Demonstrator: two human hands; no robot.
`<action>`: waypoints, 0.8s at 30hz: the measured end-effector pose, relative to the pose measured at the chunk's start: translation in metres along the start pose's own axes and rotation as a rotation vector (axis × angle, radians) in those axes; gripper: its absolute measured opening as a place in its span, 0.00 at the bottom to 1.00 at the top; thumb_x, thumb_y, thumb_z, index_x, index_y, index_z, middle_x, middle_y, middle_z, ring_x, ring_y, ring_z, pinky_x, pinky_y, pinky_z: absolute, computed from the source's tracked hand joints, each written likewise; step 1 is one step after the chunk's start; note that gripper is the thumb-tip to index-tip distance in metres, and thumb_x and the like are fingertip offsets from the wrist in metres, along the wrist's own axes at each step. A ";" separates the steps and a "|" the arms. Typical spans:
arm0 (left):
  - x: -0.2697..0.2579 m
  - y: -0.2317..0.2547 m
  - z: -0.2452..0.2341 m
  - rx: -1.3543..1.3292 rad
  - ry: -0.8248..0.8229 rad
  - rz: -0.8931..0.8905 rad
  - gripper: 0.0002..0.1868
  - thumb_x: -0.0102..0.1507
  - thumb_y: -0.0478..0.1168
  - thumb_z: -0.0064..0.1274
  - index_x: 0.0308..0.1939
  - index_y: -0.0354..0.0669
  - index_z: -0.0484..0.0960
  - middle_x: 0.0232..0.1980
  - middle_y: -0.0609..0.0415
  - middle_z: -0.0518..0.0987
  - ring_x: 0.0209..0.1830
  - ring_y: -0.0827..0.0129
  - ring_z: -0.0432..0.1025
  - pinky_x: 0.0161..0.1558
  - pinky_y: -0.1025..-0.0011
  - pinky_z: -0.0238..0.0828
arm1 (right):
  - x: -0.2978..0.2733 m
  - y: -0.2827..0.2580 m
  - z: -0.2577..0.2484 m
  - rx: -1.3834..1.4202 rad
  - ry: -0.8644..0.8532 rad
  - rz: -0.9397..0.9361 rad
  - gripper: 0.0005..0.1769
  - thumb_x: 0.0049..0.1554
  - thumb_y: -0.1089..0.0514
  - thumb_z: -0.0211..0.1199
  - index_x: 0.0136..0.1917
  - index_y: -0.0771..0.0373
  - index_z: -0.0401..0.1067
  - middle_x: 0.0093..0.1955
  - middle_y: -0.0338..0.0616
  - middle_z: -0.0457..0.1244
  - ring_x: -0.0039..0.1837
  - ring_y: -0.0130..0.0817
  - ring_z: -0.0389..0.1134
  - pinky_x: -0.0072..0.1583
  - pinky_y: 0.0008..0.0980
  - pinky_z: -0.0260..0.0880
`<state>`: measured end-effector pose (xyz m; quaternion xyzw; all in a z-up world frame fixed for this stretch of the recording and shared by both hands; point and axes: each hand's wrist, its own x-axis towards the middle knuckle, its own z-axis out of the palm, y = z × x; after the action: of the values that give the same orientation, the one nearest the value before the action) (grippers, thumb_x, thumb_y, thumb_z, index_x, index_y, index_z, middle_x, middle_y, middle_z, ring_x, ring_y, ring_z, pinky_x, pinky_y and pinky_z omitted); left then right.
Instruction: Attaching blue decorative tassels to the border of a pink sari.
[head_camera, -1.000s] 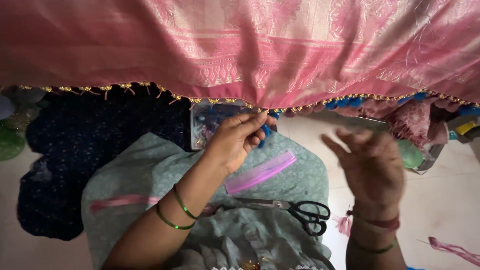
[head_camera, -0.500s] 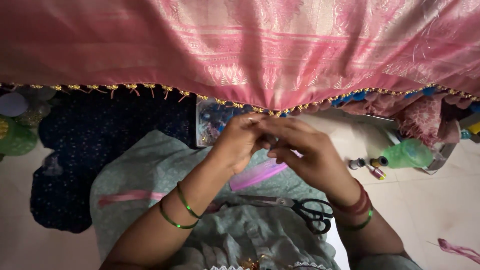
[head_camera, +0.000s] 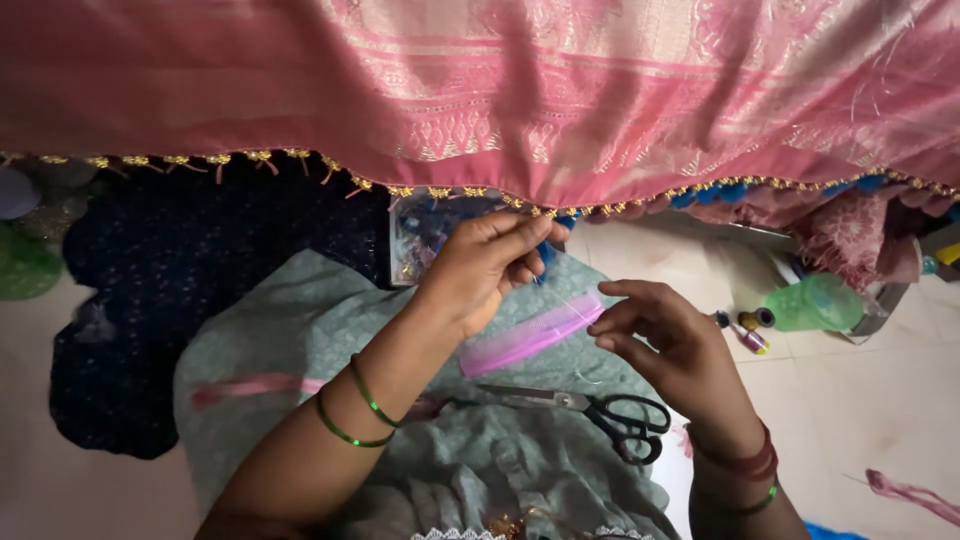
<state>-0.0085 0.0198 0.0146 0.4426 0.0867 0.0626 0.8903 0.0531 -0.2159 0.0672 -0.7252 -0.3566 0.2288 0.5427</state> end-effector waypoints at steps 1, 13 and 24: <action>0.000 0.000 0.001 0.004 0.003 0.004 0.14 0.69 0.47 0.55 0.45 0.40 0.87 0.27 0.63 0.75 0.27 0.82 0.68 0.33 0.82 0.63 | -0.002 0.002 -0.001 0.058 0.030 0.008 0.26 0.54 0.73 0.65 0.66 0.67 0.68 0.48 0.43 0.69 0.54 0.29 0.71 0.58 0.32 0.73; -0.007 0.016 0.003 0.138 0.021 0.105 0.14 0.68 0.43 0.54 0.45 0.34 0.86 0.34 0.62 0.81 0.27 0.82 0.68 0.30 0.80 0.63 | 0.006 -0.018 -0.016 0.069 0.178 -0.057 0.16 0.59 0.69 0.64 0.61 0.64 0.73 0.48 0.43 0.68 0.46 0.33 0.68 0.44 0.32 0.67; -0.006 0.031 0.003 0.368 -0.025 0.114 0.11 0.66 0.41 0.58 0.41 0.35 0.88 0.29 0.61 0.79 0.22 0.81 0.67 0.24 0.79 0.63 | 0.047 -0.083 -0.022 -0.798 -0.060 -0.471 0.11 0.52 0.65 0.70 0.51 0.61 0.80 0.45 0.43 0.68 0.42 0.36 0.69 0.43 0.34 0.68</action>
<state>-0.0143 0.0347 0.0418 0.6027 0.0601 0.0905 0.7905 0.0767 -0.1810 0.1551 -0.7698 -0.5871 -0.0349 0.2480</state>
